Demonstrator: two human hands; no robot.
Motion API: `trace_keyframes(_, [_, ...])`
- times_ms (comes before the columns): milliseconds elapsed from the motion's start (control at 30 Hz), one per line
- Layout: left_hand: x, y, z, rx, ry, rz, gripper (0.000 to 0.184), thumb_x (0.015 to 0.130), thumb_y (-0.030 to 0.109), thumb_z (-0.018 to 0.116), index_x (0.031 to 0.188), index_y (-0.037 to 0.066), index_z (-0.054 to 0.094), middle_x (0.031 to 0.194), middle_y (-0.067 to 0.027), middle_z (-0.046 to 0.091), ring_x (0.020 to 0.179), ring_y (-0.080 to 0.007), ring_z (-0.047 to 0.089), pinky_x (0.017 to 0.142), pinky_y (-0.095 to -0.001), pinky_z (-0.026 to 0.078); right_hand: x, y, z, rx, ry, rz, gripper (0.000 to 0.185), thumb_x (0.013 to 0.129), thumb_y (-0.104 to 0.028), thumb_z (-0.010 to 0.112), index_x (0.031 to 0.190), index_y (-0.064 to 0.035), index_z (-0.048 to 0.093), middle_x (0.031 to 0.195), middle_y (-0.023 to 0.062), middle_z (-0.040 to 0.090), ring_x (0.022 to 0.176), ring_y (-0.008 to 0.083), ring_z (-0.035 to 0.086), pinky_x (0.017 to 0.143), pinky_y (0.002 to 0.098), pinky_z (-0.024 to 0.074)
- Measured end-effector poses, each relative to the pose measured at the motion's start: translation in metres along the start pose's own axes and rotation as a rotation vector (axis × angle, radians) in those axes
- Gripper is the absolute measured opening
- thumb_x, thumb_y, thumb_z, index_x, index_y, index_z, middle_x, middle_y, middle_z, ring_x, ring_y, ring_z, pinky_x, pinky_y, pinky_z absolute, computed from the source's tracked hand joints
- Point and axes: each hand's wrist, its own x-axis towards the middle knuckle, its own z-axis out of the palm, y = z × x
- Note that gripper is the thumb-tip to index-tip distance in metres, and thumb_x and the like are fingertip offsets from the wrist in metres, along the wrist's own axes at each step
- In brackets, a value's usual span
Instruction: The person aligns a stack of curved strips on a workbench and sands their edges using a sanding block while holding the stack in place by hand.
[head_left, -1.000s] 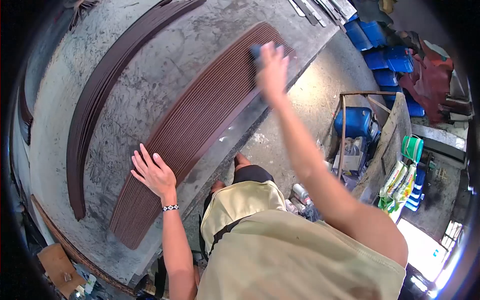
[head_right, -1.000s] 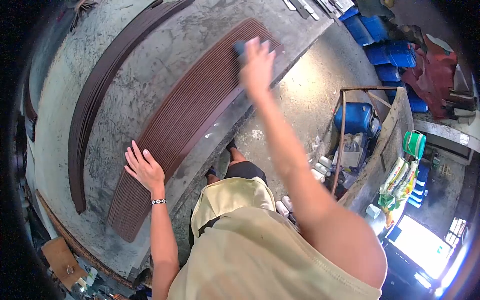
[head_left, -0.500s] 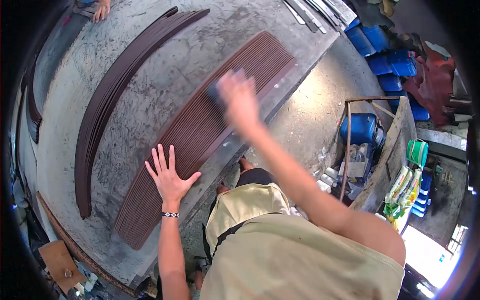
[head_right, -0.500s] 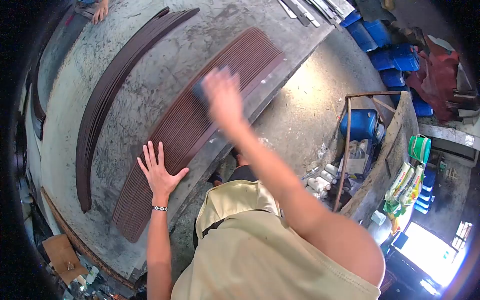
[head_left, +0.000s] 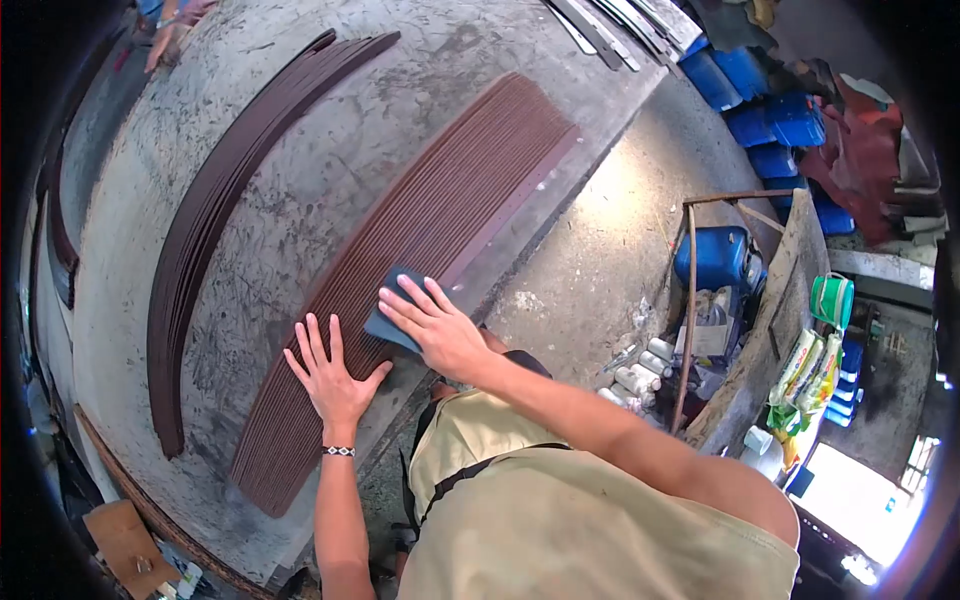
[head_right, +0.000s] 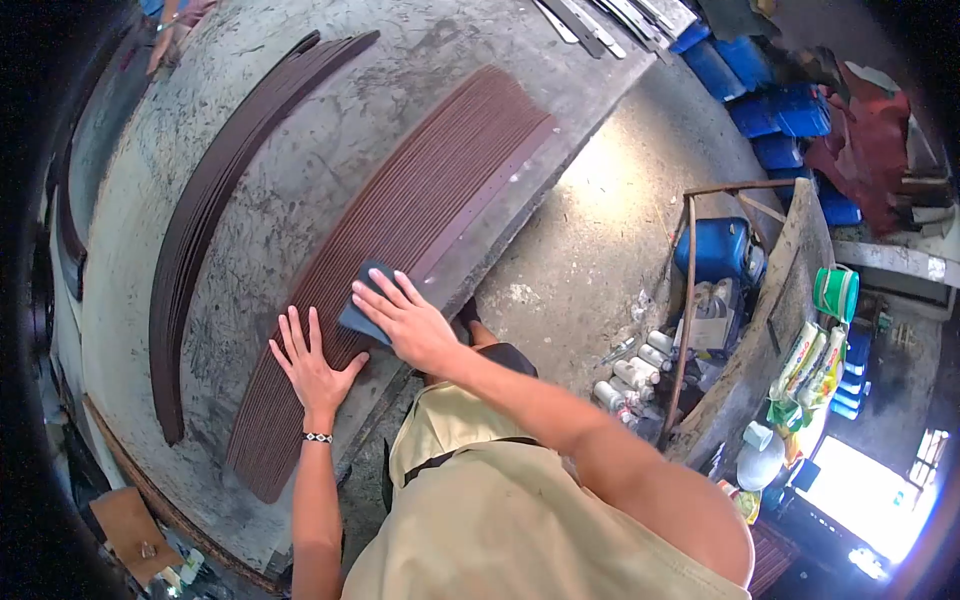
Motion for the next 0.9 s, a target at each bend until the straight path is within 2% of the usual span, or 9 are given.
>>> trace_keyframes(133, [-0.002,0.001,0.000,-0.003,0.006,0.000,0.124,0.083,0.090,0.070,0.179,0.021,0.032,0.186,-0.0144,0.023,0.172,-0.0388,0.019,0.134,-0.0722,0.014,0.037,0.147,-0.098,-0.473,0.135,0.228,0.086,0.091,0.008,0.055,0.171,-0.0224,0.047,0.184,0.0039,0.035,0.173,0.0316,0.023,0.141,0.0574,0.0145])
trace_keyframes(200, [-0.001,0.002,-0.002,0.005,0.013,0.002,0.126,0.082,0.088,0.073,0.180,0.020,0.029,0.187,-0.0140,0.022,0.172,-0.0390,0.019,0.135,-0.0712,0.013,0.076,0.236,-0.123,-0.210,0.383,0.491,0.074,0.100,0.003,0.050,0.172,-0.0145,0.044,0.184,0.0067,0.033,0.172,0.0354,0.022,0.140,0.0575,0.0163])
trace_keyframes(300, [0.000,0.002,-0.002,-0.011,0.012,-0.004,0.127,0.081,0.085,0.076,0.180,0.020,0.030,0.187,-0.0146,0.023,0.172,-0.0387,0.019,0.135,-0.0706,0.013,0.070,0.112,-0.054,-0.572,0.321,0.368,0.074,0.096,-0.008,0.057,0.169,-0.0058,0.045,0.183,0.0172,0.034,0.170,0.0465,0.024,0.138,0.0648,0.0164])
trace_keyframes(400, [-0.004,0.001,-0.003,-0.013,-0.020,-0.016,0.133,0.079,0.086,0.076,0.180,0.016,0.026,0.187,-0.0164,0.021,0.172,-0.0389,0.019,0.135,-0.0699,0.013,0.008,-0.048,0.043,-0.022,0.005,-0.165,0.078,0.094,-0.014,0.064,0.170,-0.0141,0.046,0.180,0.0106,0.041,0.171,0.0403,0.025,0.139,0.0623,0.0161])
trace_keyframes(500, [-0.002,0.000,0.003,-0.054,0.023,-0.036,0.141,0.077,0.085,0.079,0.180,0.009,0.020,0.187,-0.0212,0.016,0.172,-0.0397,0.018,0.136,-0.0698,0.012,0.033,0.051,-0.036,-0.326,0.002,-0.189,0.092,0.086,-0.003,0.073,0.172,-0.0195,0.043,0.181,0.0091,0.039,0.171,0.0370,0.026,0.140,0.0600,0.0147])
trace_keyframes(600, [0.000,0.002,-0.003,-0.043,0.034,-0.036,0.139,0.081,0.087,0.074,0.179,0.006,0.021,0.186,-0.0228,0.019,0.173,-0.0390,0.017,0.138,-0.0663,0.011,0.111,0.249,-0.099,-0.347,0.318,0.351,0.082,0.090,-0.003,0.064,0.169,-0.0132,0.046,0.180,0.0185,0.037,0.170,0.0437,0.027,0.138,0.0648,0.0170])
trace_keyframes(700, [-0.003,0.001,-0.005,-0.033,0.003,-0.048,0.143,0.080,0.089,0.074,0.178,0.000,0.019,0.186,-0.0235,0.018,0.173,-0.0400,0.016,0.138,-0.0654,0.011,0.134,0.153,-0.070,-0.619,0.242,0.435,0.073,0.091,-0.004,0.060,0.164,-0.0062,0.050,0.179,0.0200,0.040,0.168,0.0466,0.028,0.137,0.0663,0.0198])
trace_keyframes(767, [0.001,0.007,0.001,-0.068,0.046,-0.076,0.145,0.079,0.090,0.073,0.177,-0.003,0.020,0.185,-0.0240,0.018,0.172,-0.0412,0.016,0.138,-0.0652,0.011,0.098,0.029,0.001,-0.423,0.206,0.011,0.072,0.094,-0.005,0.057,0.166,-0.0061,0.049,0.178,0.0170,0.041,0.166,0.0446,0.034,0.137,0.0651,0.0216])
trace_keyframes(900, [0.004,0.000,0.000,-0.052,0.073,-0.070,0.147,0.078,0.092,0.072,0.176,-0.006,0.020,0.185,-0.0253,0.019,0.172,-0.0435,0.016,0.138,-0.0652,0.011,0.086,0.071,-0.040,-0.197,0.012,-0.142,0.078,0.092,0.005,0.056,0.167,-0.0171,0.052,0.177,0.0096,0.045,0.168,0.0358,0.033,0.139,0.0631,0.0185])
